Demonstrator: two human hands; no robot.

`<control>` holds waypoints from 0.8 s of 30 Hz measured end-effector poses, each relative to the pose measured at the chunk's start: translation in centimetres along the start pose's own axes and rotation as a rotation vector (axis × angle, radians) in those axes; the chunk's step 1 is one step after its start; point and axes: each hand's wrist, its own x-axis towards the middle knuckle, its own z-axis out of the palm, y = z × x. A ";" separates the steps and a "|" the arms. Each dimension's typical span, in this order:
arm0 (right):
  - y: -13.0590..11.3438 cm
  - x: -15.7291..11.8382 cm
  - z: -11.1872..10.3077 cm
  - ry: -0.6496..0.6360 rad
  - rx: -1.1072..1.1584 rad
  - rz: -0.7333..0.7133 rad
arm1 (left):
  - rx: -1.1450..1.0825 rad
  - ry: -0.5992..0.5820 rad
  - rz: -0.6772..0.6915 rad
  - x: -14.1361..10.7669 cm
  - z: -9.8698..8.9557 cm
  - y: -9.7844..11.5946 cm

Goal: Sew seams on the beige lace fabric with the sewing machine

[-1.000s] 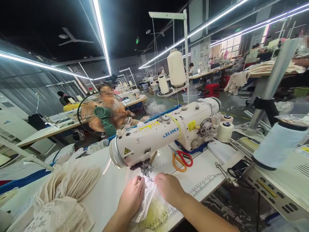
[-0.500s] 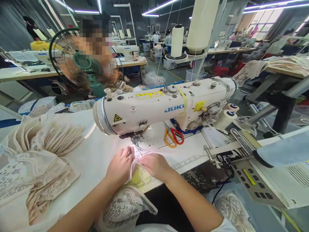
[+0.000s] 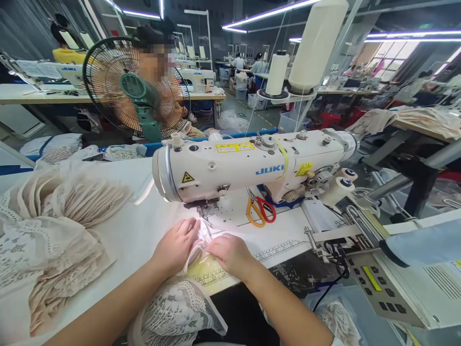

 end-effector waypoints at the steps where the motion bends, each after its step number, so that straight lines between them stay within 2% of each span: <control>1: 0.0 0.1 0.1 -0.019 -0.013 0.005 | -0.014 0.002 -0.007 0.1 0.1 -0.1; 7: 0.0 0.8 0.3 -0.005 -0.034 0.017 | -0.087 -0.006 -0.017 0.6 0.8 -1.0; 11: 0.0 1.3 0.4 -0.050 -0.068 0.036 | -0.142 0.017 -0.018 0.7 1.2 -1.7; 19: -0.3 2.7 0.6 -0.087 -0.154 0.085 | -0.203 -0.013 0.040 0.8 1.7 -3.9; 24: -0.3 3.4 0.9 -0.061 -0.219 0.086 | -0.198 -0.045 0.085 1.3 1.5 -5.2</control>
